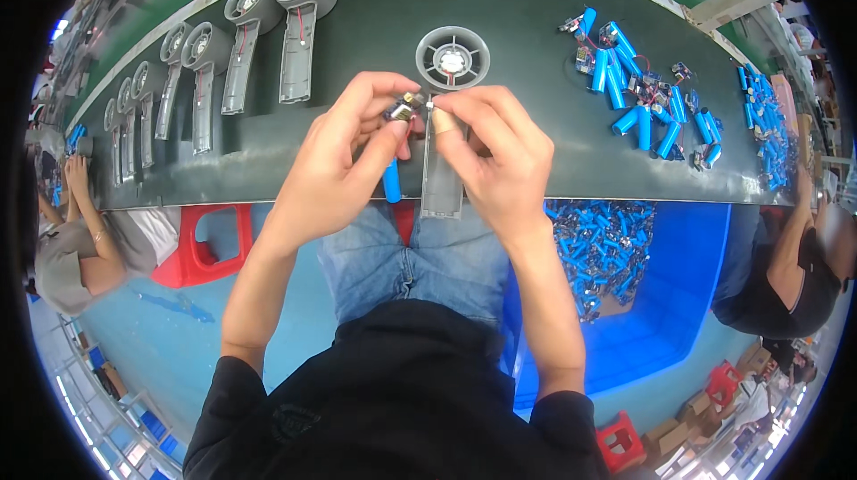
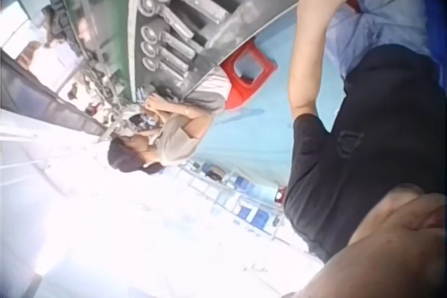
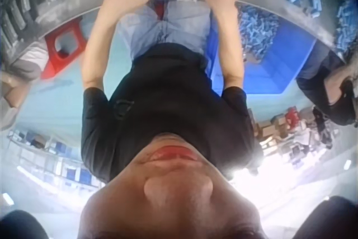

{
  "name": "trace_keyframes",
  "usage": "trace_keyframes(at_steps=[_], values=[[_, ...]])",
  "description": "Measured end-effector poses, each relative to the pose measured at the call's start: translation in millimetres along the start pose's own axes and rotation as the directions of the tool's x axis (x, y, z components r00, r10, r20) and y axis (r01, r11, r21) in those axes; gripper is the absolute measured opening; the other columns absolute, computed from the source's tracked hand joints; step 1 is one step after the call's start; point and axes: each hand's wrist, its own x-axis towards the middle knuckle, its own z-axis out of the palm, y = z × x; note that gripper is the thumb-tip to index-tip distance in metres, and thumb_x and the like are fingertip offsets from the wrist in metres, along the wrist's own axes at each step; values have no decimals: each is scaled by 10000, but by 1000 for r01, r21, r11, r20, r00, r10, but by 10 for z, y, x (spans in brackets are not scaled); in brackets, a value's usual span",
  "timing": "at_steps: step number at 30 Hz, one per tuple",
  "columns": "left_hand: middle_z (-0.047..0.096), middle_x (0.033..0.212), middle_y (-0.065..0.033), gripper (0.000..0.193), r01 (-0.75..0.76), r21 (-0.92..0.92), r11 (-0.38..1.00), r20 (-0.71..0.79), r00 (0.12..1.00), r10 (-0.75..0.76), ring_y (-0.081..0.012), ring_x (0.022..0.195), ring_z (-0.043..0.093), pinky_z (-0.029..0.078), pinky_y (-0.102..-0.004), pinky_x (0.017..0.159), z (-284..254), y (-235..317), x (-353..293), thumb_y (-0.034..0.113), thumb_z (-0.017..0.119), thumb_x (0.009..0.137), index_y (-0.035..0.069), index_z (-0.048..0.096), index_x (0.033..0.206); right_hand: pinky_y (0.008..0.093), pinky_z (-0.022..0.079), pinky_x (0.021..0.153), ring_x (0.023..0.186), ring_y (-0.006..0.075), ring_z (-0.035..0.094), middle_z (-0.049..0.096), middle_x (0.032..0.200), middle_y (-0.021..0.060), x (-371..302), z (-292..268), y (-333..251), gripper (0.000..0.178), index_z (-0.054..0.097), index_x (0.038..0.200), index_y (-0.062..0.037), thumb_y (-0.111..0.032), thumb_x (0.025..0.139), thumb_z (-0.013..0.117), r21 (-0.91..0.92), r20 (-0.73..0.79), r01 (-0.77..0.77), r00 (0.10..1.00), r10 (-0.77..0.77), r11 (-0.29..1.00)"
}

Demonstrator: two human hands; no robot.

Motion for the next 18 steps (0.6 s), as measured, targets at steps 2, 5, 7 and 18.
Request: trace_keyframes(at_steps=[2,5,7,18], values=[[666,1018,-75,314,87,129,988,85,991,-99,-102,827,625,509,-246,740,-58,72,7,-2,567,951,-16,572,1264,210,433,538,632,69,540,672,912,65,-2,0,3,119,699,929,21,45,816,728,1,1,-5,1000,5,1000],[675,1100,-102,379,27,125,992,155,987,-47,-117,916,651,525,-255,777,-106,39,4,-24,577,939,-9,569,1318,211,430,536,630,68,537,670,908,68,-3,2,4,120,706,926,20,46,811,728,8,-3,9,1000,-9,1000],[677,1088,-100,392,-38,150,988,164,986,13,-119,907,651,527,-260,778,-120,13,-13,-31,580,937,-5,572,1329,211,429,543,629,68,534,668,903,68,0,4,2,120,704,926,20,51,812,723,44,12,6,1000,-7,999],[643,1172,-121,402,-111,64,992,219,971,94,-178,1056,640,517,-312,940,-231,-123,4,-59,605,919,-42,575,1319,210,422,568,642,68,524,662,895,60,28,-33,-21,119,701,925,11,56,817,717,98,57,-73,996,68,993]])
